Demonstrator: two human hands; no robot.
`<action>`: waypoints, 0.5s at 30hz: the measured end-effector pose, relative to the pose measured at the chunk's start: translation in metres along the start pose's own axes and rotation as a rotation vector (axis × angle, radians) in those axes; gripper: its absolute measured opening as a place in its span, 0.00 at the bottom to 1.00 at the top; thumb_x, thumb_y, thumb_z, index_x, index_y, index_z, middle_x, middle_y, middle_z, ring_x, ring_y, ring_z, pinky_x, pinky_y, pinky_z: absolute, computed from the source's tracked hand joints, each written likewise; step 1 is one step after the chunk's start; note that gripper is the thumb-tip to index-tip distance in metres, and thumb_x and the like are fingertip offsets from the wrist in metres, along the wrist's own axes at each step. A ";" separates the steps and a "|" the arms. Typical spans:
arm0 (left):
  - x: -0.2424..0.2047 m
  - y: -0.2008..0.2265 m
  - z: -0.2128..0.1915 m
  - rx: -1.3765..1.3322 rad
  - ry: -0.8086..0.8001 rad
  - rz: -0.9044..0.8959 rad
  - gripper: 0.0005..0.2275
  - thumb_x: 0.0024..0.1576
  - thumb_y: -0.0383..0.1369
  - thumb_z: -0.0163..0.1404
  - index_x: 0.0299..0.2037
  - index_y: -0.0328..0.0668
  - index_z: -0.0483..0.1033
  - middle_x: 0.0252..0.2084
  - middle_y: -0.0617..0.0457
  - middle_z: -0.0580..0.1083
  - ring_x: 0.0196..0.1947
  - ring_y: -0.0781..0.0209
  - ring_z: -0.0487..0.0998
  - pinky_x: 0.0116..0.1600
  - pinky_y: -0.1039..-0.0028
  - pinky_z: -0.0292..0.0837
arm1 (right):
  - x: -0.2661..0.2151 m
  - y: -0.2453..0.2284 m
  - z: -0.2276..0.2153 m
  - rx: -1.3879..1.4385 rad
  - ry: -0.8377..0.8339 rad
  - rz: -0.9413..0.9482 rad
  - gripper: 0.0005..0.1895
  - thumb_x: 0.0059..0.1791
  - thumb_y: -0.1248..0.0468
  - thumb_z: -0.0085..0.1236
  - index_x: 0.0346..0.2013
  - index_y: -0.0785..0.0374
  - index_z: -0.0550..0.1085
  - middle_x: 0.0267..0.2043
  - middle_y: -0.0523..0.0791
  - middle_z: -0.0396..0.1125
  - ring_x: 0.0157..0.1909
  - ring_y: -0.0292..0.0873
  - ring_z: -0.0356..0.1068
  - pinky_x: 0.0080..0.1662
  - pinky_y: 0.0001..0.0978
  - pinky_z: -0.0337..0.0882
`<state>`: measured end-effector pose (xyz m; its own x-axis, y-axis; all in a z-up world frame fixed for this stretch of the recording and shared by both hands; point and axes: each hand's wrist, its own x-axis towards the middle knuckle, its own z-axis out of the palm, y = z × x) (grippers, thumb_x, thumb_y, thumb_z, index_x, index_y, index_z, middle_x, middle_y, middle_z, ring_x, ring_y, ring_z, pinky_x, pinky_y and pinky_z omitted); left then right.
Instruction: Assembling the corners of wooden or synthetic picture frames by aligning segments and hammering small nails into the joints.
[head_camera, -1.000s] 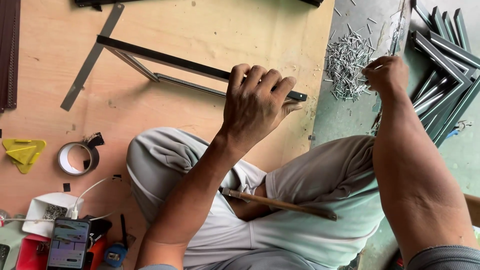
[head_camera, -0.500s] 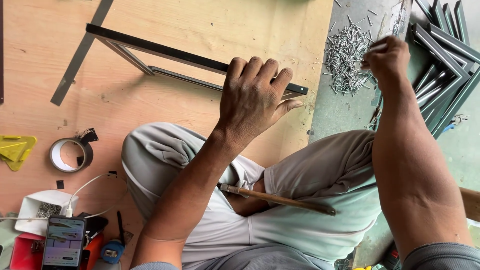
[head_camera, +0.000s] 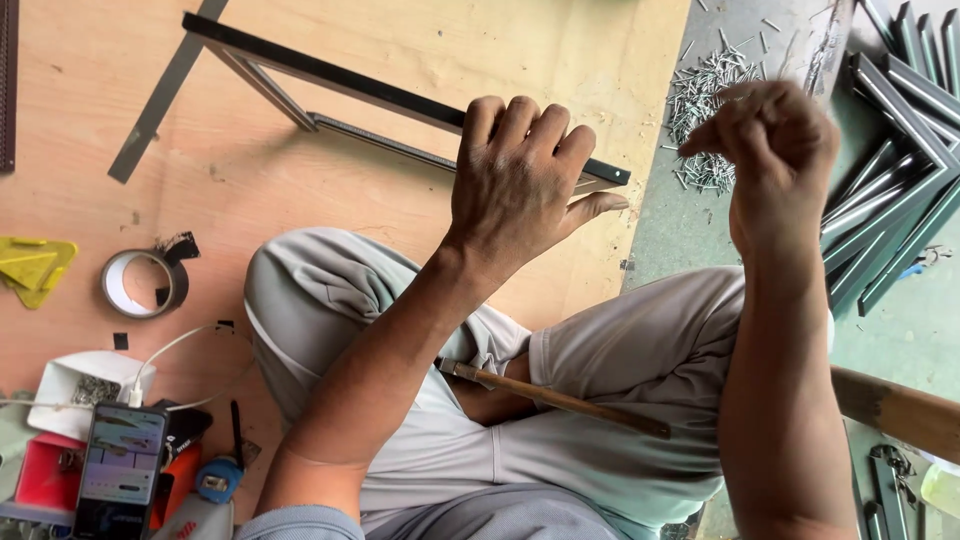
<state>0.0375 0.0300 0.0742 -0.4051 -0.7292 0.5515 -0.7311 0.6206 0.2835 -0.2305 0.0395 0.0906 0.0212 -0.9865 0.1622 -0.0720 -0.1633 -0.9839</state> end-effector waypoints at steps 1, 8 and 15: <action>0.000 0.000 0.002 -0.002 0.005 -0.006 0.31 0.48 0.68 0.56 0.35 0.43 0.78 0.34 0.55 0.70 0.41 0.56 0.67 0.52 0.59 0.58 | -0.004 0.000 0.000 0.019 -0.017 0.008 0.03 0.66 0.73 0.52 0.51 0.68 0.74 0.40 0.46 0.73 0.42 0.39 0.78 0.50 0.36 0.83; 0.001 0.002 0.007 0.005 0.016 -0.027 0.29 0.53 0.66 0.56 0.33 0.44 0.77 0.32 0.56 0.68 0.39 0.57 0.66 0.52 0.59 0.58 | 0.001 -0.035 0.031 -0.023 0.022 0.004 0.10 0.56 0.70 0.60 0.52 0.68 0.76 0.48 0.49 0.75 0.50 0.40 0.79 0.58 0.37 0.82; 0.000 -0.002 0.017 0.003 0.075 -0.003 0.30 0.58 0.66 0.51 0.35 0.43 0.77 0.33 0.55 0.69 0.38 0.57 0.65 0.52 0.60 0.57 | -0.006 -0.030 0.037 -0.464 -0.006 -0.206 0.02 0.57 0.75 0.61 0.43 0.73 0.78 0.43 0.53 0.71 0.44 0.41 0.74 0.45 0.34 0.78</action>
<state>0.0292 0.0241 0.0604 -0.3607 -0.7074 0.6078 -0.7337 0.6176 0.2833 -0.1919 0.0509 0.1163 0.0876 -0.9335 0.3476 -0.5012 -0.3429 -0.7945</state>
